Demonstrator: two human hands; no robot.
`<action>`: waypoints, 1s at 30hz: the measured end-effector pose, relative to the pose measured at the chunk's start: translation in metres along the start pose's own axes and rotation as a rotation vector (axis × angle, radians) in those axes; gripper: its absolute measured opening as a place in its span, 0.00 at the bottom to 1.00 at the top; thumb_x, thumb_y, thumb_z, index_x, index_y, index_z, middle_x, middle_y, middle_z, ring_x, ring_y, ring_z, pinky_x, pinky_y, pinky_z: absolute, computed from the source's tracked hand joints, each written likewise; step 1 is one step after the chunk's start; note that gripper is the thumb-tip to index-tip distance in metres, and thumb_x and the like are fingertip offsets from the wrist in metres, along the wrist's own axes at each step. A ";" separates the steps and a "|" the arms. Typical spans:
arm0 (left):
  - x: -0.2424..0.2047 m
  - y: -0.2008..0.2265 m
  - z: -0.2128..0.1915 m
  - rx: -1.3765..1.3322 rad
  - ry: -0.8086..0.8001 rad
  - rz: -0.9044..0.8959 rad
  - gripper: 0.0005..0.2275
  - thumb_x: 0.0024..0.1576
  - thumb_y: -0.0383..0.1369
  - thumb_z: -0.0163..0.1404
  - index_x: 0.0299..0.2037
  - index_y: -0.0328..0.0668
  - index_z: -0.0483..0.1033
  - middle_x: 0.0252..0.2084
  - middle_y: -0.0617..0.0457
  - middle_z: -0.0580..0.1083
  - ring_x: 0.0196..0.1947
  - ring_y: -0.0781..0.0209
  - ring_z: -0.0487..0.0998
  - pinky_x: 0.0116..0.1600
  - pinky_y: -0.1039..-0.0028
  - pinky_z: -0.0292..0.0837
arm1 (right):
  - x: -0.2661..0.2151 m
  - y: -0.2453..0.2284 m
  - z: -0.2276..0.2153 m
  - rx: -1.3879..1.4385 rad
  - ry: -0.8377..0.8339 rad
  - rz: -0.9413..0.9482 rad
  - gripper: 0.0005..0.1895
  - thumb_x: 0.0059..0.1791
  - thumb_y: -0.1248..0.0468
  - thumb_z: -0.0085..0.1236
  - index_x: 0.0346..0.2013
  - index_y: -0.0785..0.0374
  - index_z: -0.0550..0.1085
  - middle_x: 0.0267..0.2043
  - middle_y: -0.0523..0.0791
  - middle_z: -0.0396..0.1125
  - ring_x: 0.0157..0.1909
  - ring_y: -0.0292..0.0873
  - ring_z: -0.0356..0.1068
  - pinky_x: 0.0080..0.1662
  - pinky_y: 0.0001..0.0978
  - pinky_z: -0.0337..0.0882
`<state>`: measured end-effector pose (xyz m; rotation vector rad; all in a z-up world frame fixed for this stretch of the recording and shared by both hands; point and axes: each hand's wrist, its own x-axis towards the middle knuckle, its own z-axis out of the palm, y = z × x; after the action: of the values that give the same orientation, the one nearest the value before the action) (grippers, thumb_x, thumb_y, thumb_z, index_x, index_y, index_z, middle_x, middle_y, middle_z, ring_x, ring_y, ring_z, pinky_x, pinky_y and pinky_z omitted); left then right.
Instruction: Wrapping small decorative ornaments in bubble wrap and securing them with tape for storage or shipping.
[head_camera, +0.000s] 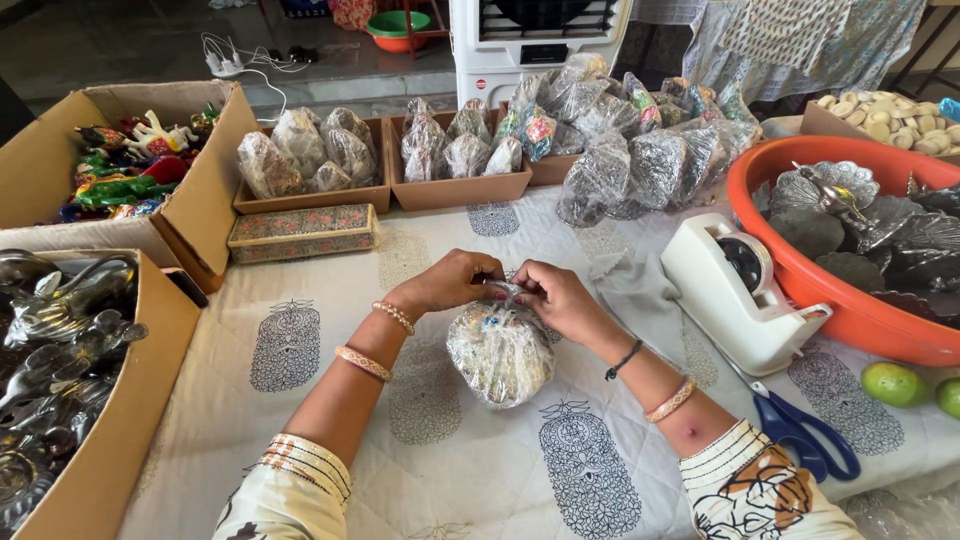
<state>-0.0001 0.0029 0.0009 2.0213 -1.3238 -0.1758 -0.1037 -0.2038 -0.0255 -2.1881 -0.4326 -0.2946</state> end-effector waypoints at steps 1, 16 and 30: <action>-0.001 0.001 0.000 -0.007 -0.005 -0.001 0.08 0.52 0.31 0.61 0.39 0.38 0.79 0.32 0.50 0.79 0.31 0.60 0.78 0.39 0.67 0.73 | 0.000 0.002 0.004 -0.045 0.037 0.002 0.08 0.48 0.73 0.60 0.40 0.66 0.70 0.33 0.45 0.73 0.35 0.34 0.72 0.39 0.31 0.73; 0.000 -0.010 0.007 -0.008 0.032 0.094 0.08 0.53 0.30 0.61 0.36 0.36 0.77 0.30 0.52 0.77 0.29 0.63 0.73 0.37 0.69 0.70 | -0.003 -0.009 -0.015 -0.019 -0.022 -0.139 0.13 0.48 0.69 0.62 0.47 0.64 0.72 0.42 0.45 0.73 0.43 0.37 0.73 0.46 0.31 0.74; 0.001 -0.025 0.008 -0.147 -0.031 0.091 0.06 0.56 0.33 0.59 0.35 0.39 0.80 0.31 0.53 0.79 0.31 0.65 0.76 0.39 0.70 0.73 | -0.099 -0.060 -0.154 -0.470 0.552 0.035 0.07 0.55 0.64 0.57 0.44 0.63 0.78 0.43 0.46 0.74 0.40 0.44 0.73 0.42 0.34 0.72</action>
<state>0.0153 0.0042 -0.0198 1.8390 -1.3778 -0.2559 -0.2278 -0.3126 0.0746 -2.4238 -0.0100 -1.0338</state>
